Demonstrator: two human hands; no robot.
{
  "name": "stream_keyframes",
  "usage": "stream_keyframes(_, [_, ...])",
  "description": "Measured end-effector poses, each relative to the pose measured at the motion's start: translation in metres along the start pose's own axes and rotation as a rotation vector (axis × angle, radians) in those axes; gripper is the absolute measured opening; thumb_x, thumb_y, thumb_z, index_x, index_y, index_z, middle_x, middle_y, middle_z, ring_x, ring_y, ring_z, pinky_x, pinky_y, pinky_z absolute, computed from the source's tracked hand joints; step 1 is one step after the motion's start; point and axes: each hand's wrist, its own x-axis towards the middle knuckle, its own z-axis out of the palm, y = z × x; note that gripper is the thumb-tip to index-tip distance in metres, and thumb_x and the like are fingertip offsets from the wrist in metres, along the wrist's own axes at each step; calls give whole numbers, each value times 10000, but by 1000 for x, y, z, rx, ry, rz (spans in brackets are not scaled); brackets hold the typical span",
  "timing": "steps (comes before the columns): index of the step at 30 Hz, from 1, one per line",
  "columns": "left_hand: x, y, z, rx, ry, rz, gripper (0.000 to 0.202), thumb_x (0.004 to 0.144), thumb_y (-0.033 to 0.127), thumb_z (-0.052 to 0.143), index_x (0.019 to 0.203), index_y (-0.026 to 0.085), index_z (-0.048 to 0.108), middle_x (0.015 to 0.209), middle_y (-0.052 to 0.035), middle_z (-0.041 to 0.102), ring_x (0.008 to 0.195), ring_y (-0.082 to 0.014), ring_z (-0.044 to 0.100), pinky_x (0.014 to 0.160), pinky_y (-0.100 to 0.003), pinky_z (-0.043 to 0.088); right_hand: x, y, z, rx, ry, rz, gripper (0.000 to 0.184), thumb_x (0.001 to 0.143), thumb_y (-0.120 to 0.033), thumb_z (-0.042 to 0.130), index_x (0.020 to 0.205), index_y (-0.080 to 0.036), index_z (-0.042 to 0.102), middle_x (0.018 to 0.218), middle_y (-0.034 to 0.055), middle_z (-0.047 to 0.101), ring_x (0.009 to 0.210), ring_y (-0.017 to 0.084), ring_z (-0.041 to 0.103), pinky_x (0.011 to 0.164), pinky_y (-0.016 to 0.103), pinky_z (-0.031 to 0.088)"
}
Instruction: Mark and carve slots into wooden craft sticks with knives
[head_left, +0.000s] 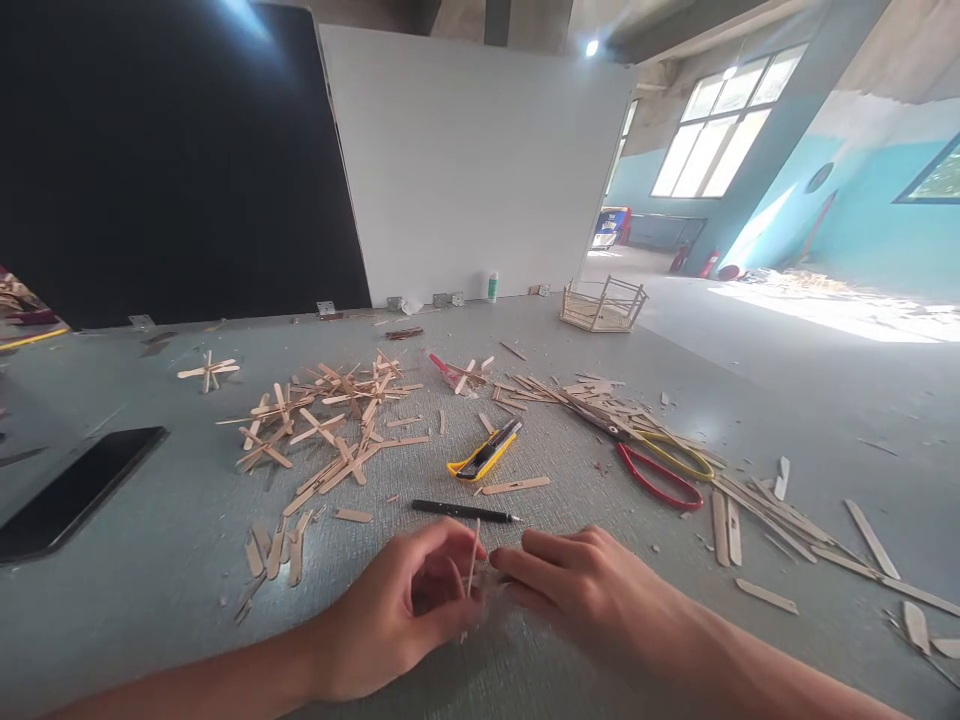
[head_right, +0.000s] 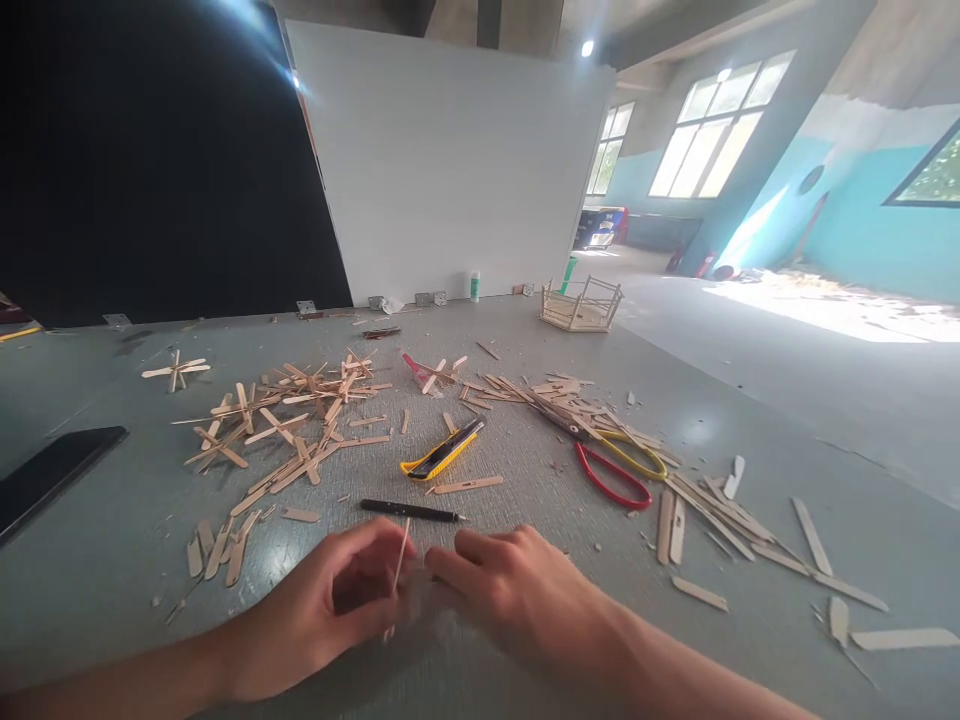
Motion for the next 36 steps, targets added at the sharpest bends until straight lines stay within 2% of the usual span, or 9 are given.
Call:
stream_keyframes(3, [2,0,0,-18,-5,7,203,953,298,708,954,205,528,783,51,519,695,-121,513,650,-246,420,0,-3,13,22,18,-4,321,1133,-280,374,1034,-144,648,751,16,641,580,118,587,518,254,389])
stream_keyframes(8, [4,-5,0,-141,108,38,294,980,410,694,1008,213,478,789,20,664,772,-140,629,744,-267,483,-1,-12,31,24,149,12,357,1131,-227,277,1152,-102,611,824,49,660,594,135,603,509,251,412])
stream_keyframes(16, [4,-7,2,-39,70,-58,359,951,475,717,1032,211,487,751,11,685,544,-92,525,465,-177,412,10,12,-9,-253,153,-108,268,1076,-120,410,1255,-132,608,839,53,676,775,203,634,738,353,475])
stream_keyframes(21, [6,-7,2,-183,141,9,397,943,507,724,980,218,453,784,-8,685,690,-143,643,583,-234,559,3,1,-8,-143,5,-29,263,1079,-139,410,935,-167,628,676,-15,614,531,139,527,538,304,361])
stream_keyframes(23, [6,-7,3,-215,149,9,401,941,503,729,959,218,449,807,-31,706,765,-168,673,627,-260,589,0,-1,-12,-158,-10,-45,232,1068,-130,426,963,-159,631,667,-17,611,514,146,516,538,318,355])
stream_keyframes(27, [6,-8,4,-131,99,-32,403,946,529,707,985,218,454,765,-20,706,578,-115,586,473,-192,514,1,13,-23,-295,154,-128,224,1067,-89,424,1125,-115,639,849,68,709,765,204,646,772,364,438])
stream_keyframes(31, [8,-8,3,-135,144,-41,426,936,540,711,949,223,426,732,7,697,463,-68,499,416,-165,467,-1,16,-23,-270,-41,-105,312,1063,-181,506,759,-197,576,608,-21,601,531,146,509,601,315,347])
stream_keyframes(33, [8,-8,2,-144,164,-42,431,936,536,714,936,222,418,737,0,708,451,-59,486,406,-156,450,-2,15,-22,-271,-95,-121,329,1055,-192,521,727,-205,550,575,-33,562,502,138,475,557,315,301])
stream_keyframes(36, [7,-10,2,-117,142,-37,411,956,535,690,962,216,430,768,-16,725,436,-49,473,390,-147,422,2,20,-27,-305,-6,-143,299,1081,-156,469,804,-187,578,659,-17,590,579,140,526,607,311,364])
